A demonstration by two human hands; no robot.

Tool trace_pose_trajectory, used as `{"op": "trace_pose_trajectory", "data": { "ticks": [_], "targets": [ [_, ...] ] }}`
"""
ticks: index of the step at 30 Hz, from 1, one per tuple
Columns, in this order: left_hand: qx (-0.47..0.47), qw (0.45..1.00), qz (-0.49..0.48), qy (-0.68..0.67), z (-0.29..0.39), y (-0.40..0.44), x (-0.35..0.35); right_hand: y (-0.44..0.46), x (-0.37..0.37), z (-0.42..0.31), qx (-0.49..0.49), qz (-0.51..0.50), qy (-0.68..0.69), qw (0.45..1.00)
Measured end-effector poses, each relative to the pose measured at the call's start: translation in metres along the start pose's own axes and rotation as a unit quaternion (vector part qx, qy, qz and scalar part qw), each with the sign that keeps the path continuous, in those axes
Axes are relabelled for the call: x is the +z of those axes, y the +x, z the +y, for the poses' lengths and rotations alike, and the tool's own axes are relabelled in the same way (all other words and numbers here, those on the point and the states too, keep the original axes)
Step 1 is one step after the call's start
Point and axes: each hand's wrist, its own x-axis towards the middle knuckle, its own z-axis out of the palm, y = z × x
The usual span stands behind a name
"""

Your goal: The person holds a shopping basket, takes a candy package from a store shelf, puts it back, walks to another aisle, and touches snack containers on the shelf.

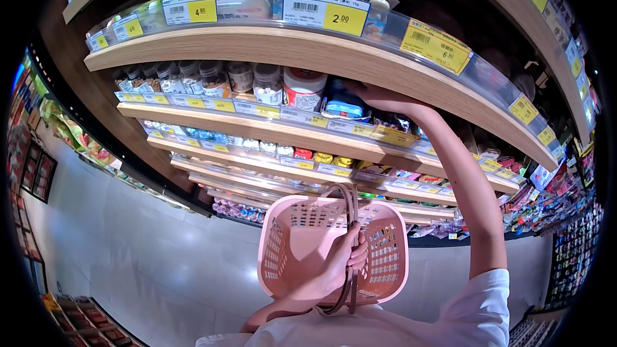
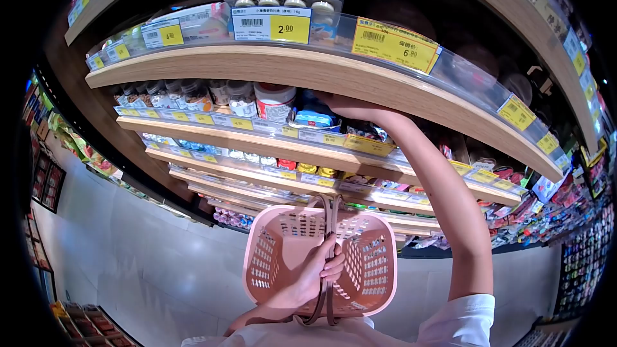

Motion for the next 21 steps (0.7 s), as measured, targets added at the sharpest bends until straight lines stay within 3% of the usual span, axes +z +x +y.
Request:
{"op": "trace_pose_trajectory", "data": {
  "ticks": [4,6,7,9,12,19,21],
  "targets": [
    [-0.001,1.0,-0.003,-0.003,0.0,0.0,0.0,-0.003,-0.001,-0.019,0.039,-0.038,0.22,0.974],
    [-0.001,1.0,-0.006,-0.005,-0.001,0.001,-0.002,-0.014,-0.002,-0.043,0.068,-0.026,-0.092,0.993],
    [-0.003,1.0,-0.011,-0.015,-0.001,0.002,-0.004,-0.016,0.001,-0.04,0.068,-0.027,-0.092,0.993],
    [-0.005,1.0,-0.016,-0.027,-0.001,0.002,-0.004,-0.018,0.006,-0.026,0.017,0.133,-0.199,0.971],
    [-0.003,1.0,-0.011,-0.016,-0.001,0.0,-0.001,-0.013,0.004,-0.014,-0.028,0.171,-0.283,0.943],
    [-0.001,1.0,-0.018,-0.018,0.0,-0.001,0.0,-0.015,0.004,-0.008,-0.002,0.176,-0.326,0.929],
    [0.001,1.0,-0.019,-0.022,0.0,-0.001,-0.001,-0.019,0.005,-0.015,-0.013,0.199,-0.203,0.959]
  ]
}}
